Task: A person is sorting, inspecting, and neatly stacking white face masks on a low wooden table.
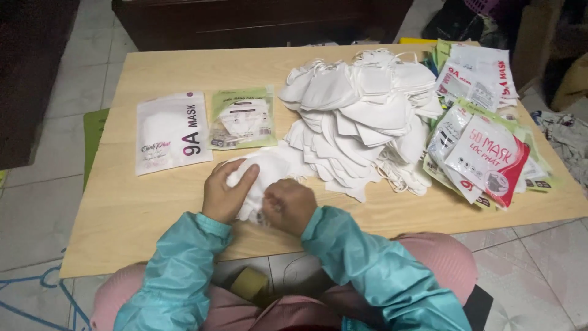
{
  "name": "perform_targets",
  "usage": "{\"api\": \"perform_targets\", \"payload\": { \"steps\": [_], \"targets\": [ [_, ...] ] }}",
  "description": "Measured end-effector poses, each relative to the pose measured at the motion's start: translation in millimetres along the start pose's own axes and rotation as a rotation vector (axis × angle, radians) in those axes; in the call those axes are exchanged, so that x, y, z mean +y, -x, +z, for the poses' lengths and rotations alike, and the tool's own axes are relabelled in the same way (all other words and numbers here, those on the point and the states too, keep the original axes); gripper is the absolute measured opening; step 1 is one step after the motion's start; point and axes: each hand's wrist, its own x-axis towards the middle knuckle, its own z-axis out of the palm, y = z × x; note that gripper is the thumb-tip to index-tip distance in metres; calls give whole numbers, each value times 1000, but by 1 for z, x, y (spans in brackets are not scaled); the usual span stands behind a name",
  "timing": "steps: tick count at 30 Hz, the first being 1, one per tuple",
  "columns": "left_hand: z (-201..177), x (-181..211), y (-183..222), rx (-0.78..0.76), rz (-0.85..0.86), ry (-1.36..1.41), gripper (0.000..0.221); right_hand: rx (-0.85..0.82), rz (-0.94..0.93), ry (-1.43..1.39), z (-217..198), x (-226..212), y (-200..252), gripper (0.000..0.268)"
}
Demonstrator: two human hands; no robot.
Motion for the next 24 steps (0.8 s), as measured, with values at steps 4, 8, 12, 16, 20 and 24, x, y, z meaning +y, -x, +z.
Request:
{"api": "perform_targets", "payload": {
  "steps": [4,8,12,16,20,24],
  "targets": [
    [-7,-42,-9,76,150,-96,23,33,1,-129,5,-4,0,12],
    [-31,-13,-13,242,375,-158,30,-70,156,-102,12,24,-5,23],
    [-50,5,-10,266,368,-153,44,-486,316,203,19,37,-21,55],
    [-55,12,-6,220,296,-165,30,-136,229,199,56,58,-7,36],
    [-58,12,-6,226,306,-215,27,-115,259,43,57,79,-6,18],
    [-61,12,-6,229,313,-227,26,-8,386,-195,23,76,-6,18]
  ]
}}
